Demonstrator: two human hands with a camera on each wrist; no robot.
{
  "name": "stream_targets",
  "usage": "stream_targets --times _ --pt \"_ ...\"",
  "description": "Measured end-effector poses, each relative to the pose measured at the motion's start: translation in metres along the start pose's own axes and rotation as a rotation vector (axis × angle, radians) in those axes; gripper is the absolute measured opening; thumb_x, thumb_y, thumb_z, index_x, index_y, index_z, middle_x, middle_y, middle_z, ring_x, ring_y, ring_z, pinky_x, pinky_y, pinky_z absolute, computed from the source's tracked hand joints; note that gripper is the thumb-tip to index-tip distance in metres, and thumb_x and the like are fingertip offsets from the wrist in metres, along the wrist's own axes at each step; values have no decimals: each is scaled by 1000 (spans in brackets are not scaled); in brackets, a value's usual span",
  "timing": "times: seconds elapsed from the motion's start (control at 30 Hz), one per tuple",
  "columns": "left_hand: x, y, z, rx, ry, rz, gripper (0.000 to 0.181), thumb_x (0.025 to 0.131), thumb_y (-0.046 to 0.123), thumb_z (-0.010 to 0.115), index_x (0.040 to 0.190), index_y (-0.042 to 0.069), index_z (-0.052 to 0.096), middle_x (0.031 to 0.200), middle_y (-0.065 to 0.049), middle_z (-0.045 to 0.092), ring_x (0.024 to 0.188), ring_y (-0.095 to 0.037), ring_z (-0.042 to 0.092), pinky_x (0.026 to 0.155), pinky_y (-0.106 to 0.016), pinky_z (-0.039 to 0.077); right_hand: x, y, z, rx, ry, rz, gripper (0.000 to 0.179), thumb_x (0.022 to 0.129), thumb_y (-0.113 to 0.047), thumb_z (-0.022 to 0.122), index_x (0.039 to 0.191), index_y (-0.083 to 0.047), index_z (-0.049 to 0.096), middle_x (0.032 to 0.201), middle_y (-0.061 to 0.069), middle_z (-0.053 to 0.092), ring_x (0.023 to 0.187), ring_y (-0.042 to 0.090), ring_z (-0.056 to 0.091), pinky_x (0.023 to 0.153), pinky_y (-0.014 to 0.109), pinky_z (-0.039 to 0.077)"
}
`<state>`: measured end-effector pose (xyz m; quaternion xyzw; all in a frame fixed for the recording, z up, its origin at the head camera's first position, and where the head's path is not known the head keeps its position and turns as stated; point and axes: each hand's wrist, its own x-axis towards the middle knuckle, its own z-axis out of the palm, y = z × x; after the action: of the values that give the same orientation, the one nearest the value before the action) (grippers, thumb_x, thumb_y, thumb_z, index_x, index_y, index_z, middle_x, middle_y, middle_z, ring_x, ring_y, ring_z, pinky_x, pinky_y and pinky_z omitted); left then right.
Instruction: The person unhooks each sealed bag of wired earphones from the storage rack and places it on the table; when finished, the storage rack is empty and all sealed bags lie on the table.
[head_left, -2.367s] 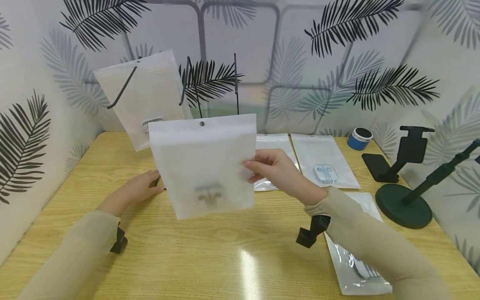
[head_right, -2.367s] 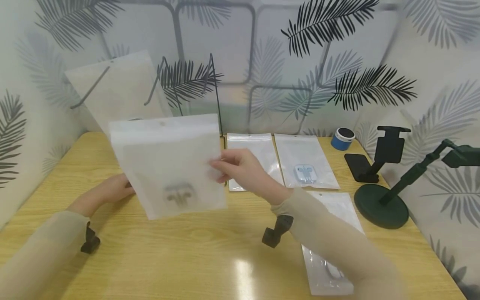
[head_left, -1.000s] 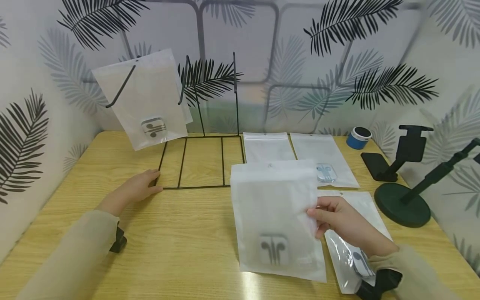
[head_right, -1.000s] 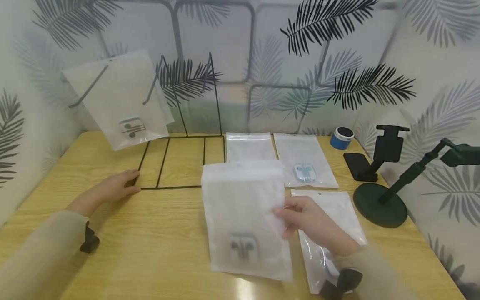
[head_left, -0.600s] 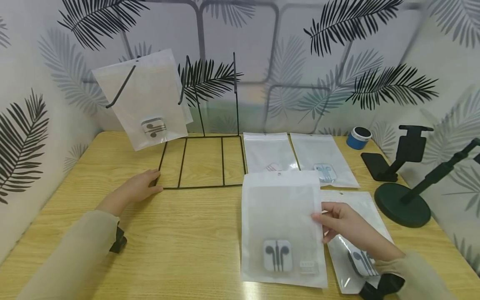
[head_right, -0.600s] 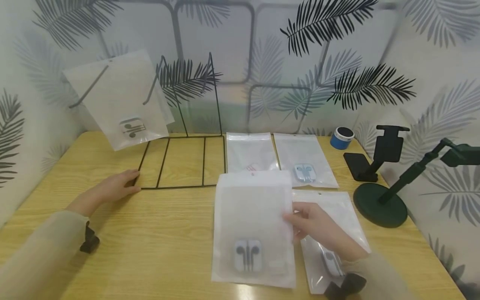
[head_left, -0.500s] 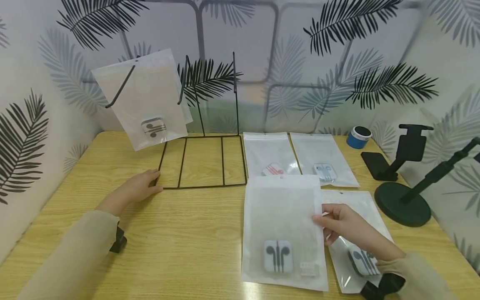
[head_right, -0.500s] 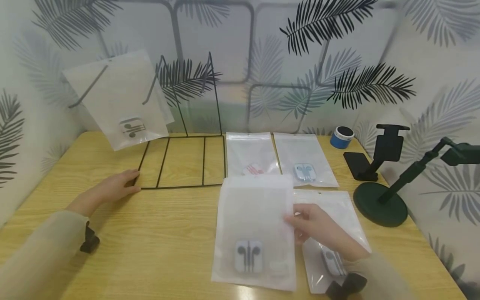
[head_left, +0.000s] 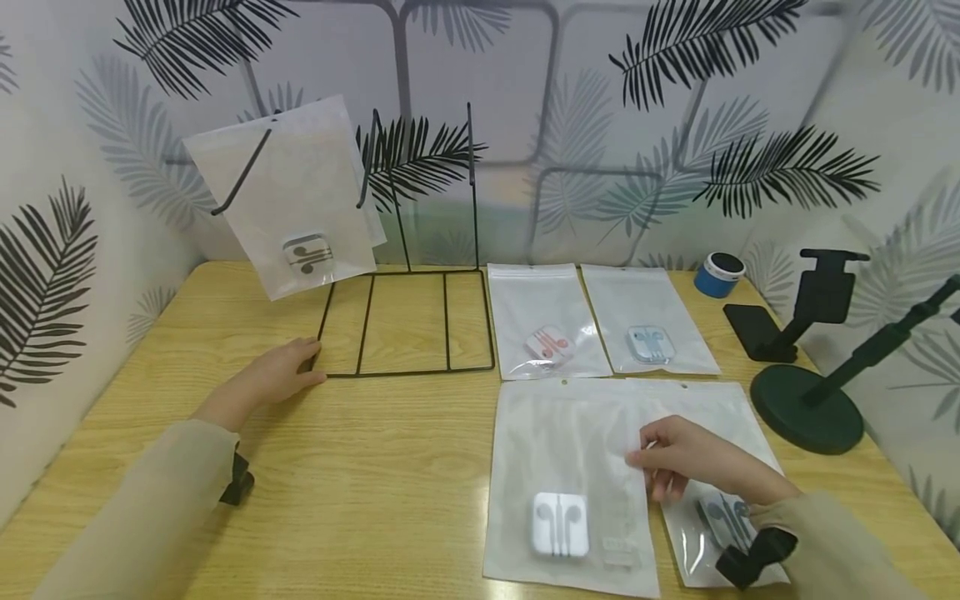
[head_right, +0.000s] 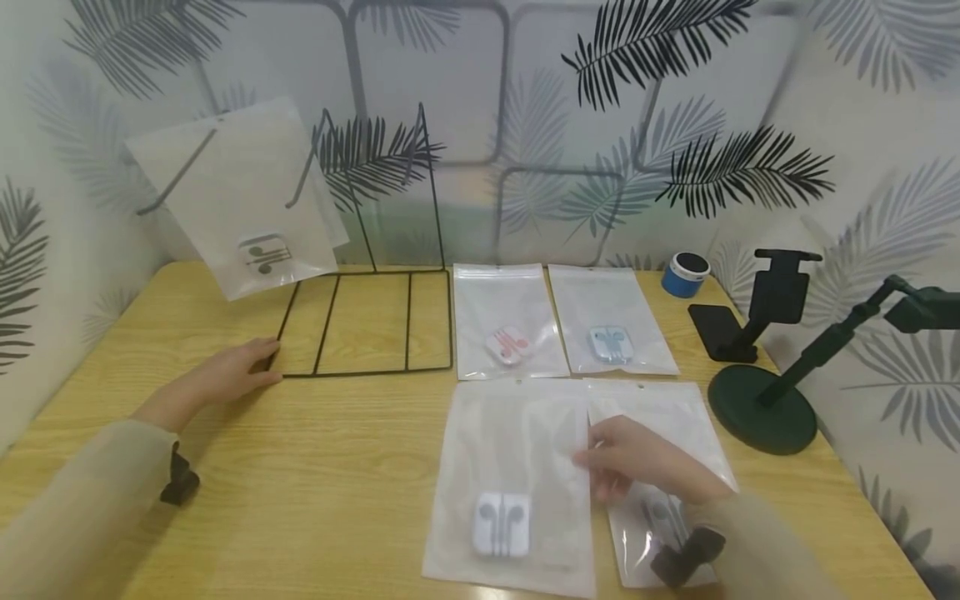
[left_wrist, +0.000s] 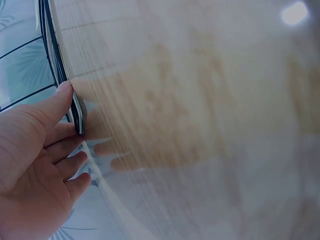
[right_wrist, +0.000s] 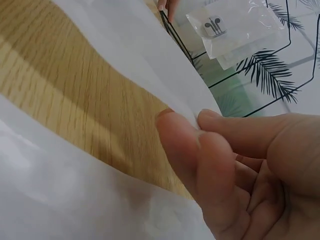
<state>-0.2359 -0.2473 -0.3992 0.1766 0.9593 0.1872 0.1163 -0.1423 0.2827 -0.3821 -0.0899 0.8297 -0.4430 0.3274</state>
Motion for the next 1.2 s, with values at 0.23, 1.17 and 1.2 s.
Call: stream_targets --times 0.23,1.17,1.2 --pt "0 0 0 6 4 4 61 94 21 54 136 -16 29 139 -36 24 126 -51 22 102 -58 21 6 1 2 -40 18 74 29 88 -26 63 75 -1 58 61 10 63 48 13 59 41 19 44" --pt "1 -2 0 25 6 13 60 94 20 54 135 -16 30 139 -36 24 127 -51 21 102 -58 21 16 -28 -7 -391 119 78 28 87 -24 63 66 -6 62 51 4 57 39 14 52 37 25 45" --pt "1 -3 0 25 5 12 60 94 20 54 135 -16 29 139 -36 24 127 -51 21 102 -58 21 17 -30 -9 -393 122 65 28 88 -24 63 67 -6 62 51 4 57 39 14 52 37 26 46"
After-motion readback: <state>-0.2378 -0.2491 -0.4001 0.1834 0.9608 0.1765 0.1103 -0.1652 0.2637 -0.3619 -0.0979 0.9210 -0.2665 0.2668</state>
